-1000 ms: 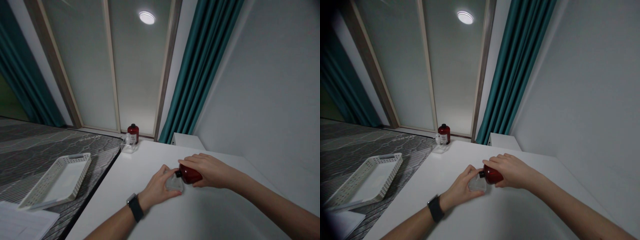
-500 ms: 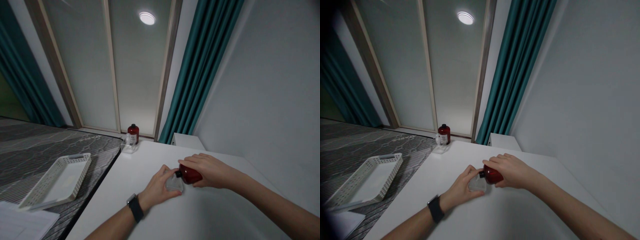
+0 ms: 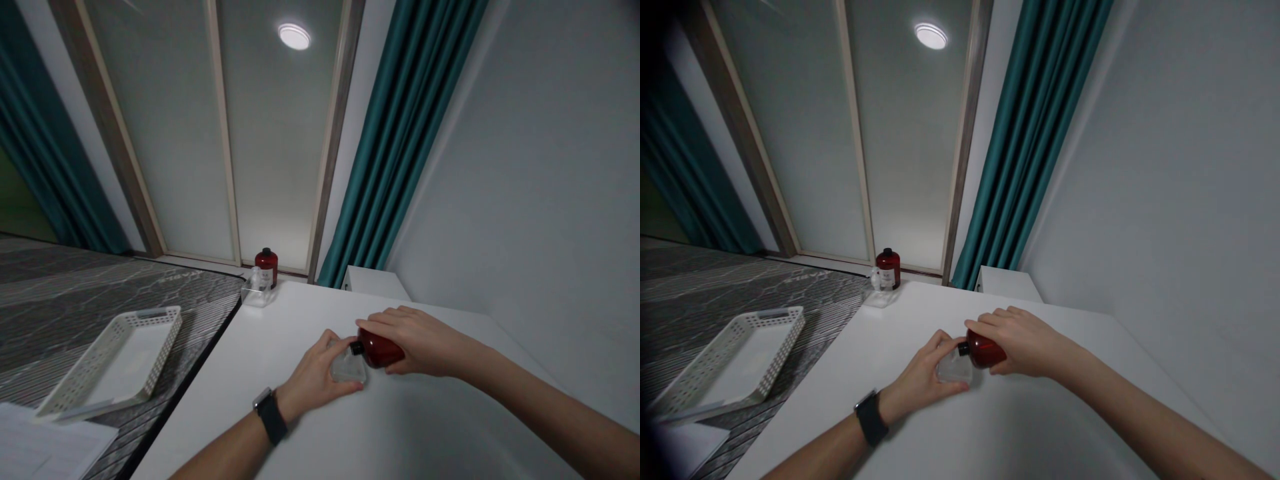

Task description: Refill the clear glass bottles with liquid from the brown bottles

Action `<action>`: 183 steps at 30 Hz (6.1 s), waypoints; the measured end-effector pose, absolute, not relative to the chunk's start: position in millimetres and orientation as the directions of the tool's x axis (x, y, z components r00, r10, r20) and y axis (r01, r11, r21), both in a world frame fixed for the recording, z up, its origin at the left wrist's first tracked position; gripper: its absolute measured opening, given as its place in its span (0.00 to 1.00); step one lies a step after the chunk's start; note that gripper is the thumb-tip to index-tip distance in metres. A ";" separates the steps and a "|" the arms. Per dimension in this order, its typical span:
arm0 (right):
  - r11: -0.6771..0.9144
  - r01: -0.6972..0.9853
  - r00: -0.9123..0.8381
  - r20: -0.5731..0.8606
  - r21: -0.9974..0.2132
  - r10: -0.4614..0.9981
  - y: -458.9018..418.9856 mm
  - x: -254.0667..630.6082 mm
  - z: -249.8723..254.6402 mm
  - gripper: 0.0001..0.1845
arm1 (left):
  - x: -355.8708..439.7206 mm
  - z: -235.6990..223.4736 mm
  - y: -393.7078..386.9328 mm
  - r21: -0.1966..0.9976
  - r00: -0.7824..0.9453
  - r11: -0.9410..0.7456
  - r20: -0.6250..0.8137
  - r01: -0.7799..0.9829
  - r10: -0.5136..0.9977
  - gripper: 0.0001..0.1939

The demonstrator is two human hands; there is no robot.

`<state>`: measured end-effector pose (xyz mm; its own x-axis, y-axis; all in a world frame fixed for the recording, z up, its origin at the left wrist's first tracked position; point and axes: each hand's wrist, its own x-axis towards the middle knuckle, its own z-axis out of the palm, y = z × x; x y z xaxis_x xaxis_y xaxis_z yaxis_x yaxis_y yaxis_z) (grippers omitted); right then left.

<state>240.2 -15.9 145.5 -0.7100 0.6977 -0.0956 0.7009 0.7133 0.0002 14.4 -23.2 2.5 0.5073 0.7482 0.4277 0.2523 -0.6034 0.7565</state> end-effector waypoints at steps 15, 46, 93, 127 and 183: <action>0.680 0.730 -0.684 -0.064 -0.072 0.727 -17.0 243.0 136.8 0.41 | 14.5 7.3 -22.5 0.800 0.499 -0.552 0.388 0.235 0.775 0.37; 0.327 0.409 -0.228 0.251 -0.852 0.941 55.6 245.8 23.0 0.39 | 2.6 -2.1 -6.2 0.779 0.552 -0.558 0.341 0.287 0.761 0.35; 0.401 0.361 -0.401 0.248 -0.842 0.882 -25.8 210.1 -21.7 0.41 | 6.9 -20.2 5.0 0.816 0.552 -0.549 0.379 0.178 0.743 0.34; 0.388 0.385 -0.498 0.166 -0.837 0.851 -20.8 240.8 -7.2 0.45 | -6.3 -2.8 7.3 0.968 0.635 -0.231 0.119 0.096 0.763 0.23; 0.420 0.455 -0.212 0.362 -0.786 0.908 -7.6 253.7 -18.6 0.21 | 3.5 -2.0 3.0 0.798 0.528 -0.456 0.209 0.395 0.823 0.27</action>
<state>253.7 -7.6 -18.6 -0.2124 0.9077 0.3620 0.4545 0.4197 -0.7856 3.5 3.0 -2.0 0.5281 0.8231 0.2091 0.3949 -0.4560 0.7976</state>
